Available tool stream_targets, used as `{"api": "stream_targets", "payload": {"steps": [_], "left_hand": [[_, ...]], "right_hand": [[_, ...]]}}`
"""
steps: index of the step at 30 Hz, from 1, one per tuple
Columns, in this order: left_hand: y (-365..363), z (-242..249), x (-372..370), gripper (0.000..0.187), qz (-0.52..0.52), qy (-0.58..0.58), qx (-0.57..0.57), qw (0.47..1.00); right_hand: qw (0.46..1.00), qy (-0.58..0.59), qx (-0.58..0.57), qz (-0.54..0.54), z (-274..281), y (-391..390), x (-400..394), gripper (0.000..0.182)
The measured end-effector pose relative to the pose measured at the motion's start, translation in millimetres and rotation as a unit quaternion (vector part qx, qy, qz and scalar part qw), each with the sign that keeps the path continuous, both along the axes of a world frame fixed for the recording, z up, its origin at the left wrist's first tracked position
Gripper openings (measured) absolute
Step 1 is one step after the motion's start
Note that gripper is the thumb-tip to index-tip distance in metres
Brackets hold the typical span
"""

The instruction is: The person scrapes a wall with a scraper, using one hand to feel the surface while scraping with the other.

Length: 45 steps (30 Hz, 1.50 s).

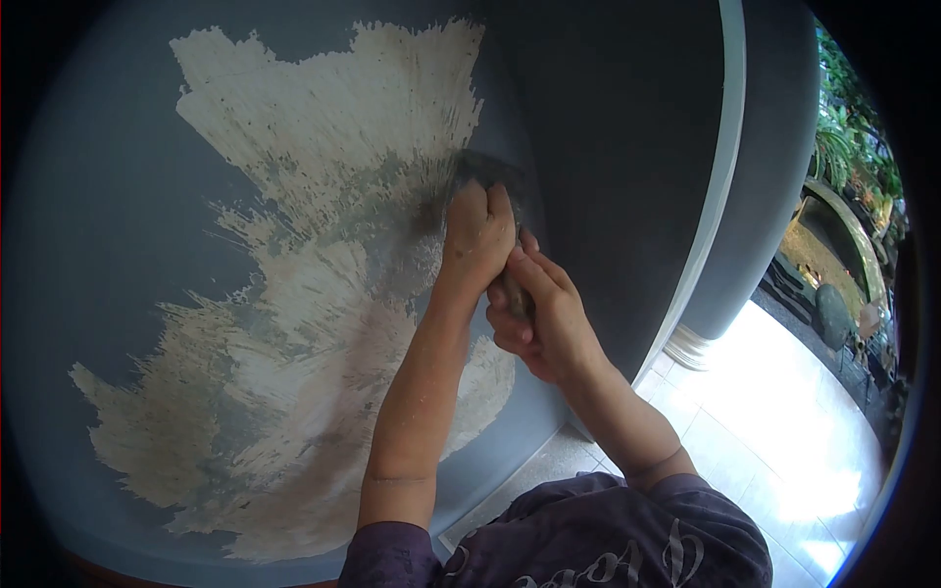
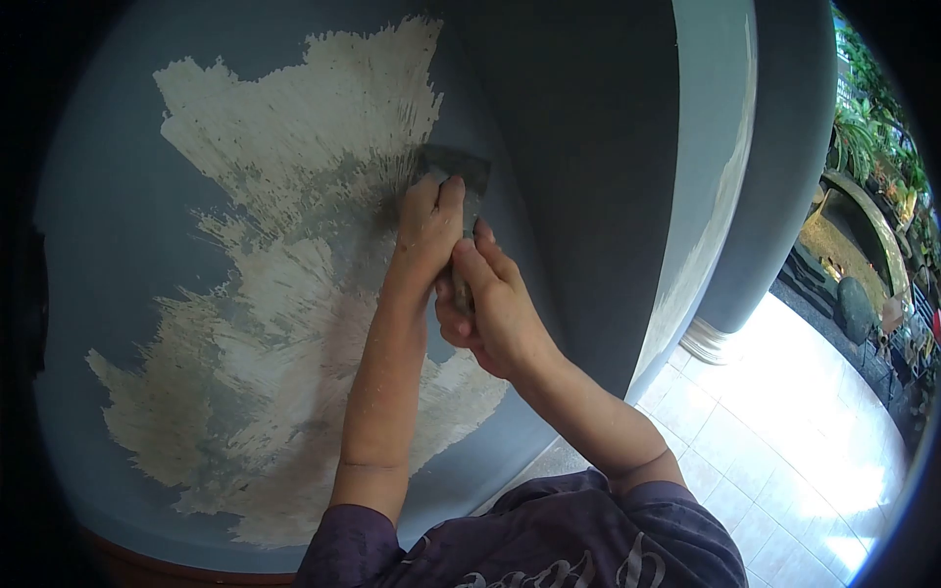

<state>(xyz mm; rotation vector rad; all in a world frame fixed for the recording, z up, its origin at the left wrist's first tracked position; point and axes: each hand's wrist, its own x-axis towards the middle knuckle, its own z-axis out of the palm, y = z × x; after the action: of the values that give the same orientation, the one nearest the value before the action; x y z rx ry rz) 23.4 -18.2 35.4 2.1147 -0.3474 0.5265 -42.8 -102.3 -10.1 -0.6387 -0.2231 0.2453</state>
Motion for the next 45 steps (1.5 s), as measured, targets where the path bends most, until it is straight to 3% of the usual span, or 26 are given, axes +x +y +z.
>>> {"api": "stream_targets", "payload": {"steps": [2,8,17,20,26,32,35,38,41,44,45], "left_hand": [[-1,3,-6,0.038,0.017,0.048,-0.029,0.998],[-1,-2,14,0.038,0.024,-0.032,0.034,0.999],[-1,10,-7,0.036,-0.008,0.023,-0.032,0.999],[0,11,19,0.034,-0.027,-0.055,0.004,0.998],[-20,31,20,0.035,-0.046,-0.006,-0.042,0.998],[-7,3,22,0.035,0.005,-0.029,0.015,0.999],[-11,11,27,0.035,-0.022,-0.083,0.0,0.996],[-20,31,22,0.035,-0.025,0.0,-0.026,0.999],[-21,30,17,0.035,-0.031,0.002,-0.053,0.998],[-11,6,29,0.035,-0.007,-0.114,0.001,0.993],[-8,5,24,0.035,-0.002,-0.091,0.0,0.996]], "right_hand": [[1.0,0.012,0.001,-0.008,-2,4,-1,0.02],[1.0,-0.001,-0.004,-0.016,10,-4,3,0.02],[1.0,-0.025,0.004,0.0,0,5,2,0.019],[0.999,-0.006,0.004,-0.036,17,3,9,0.018],[0.999,-0.048,0.011,-0.018,20,-19,29,0.017],[1.0,-0.022,-0.011,-0.012,8,-10,14,0.018],[0.999,-0.031,-0.002,-0.026,16,-10,17,0.019],[0.998,-0.052,-0.026,-0.025,22,-20,31,0.022],[0.998,-0.043,-0.03,-0.032,25,-18,25,0.027],[0.998,-0.058,-0.03,-0.014,13,-16,21,0.024],[0.998,-0.049,-0.03,-0.013,11,-13,16,0.023]]}}
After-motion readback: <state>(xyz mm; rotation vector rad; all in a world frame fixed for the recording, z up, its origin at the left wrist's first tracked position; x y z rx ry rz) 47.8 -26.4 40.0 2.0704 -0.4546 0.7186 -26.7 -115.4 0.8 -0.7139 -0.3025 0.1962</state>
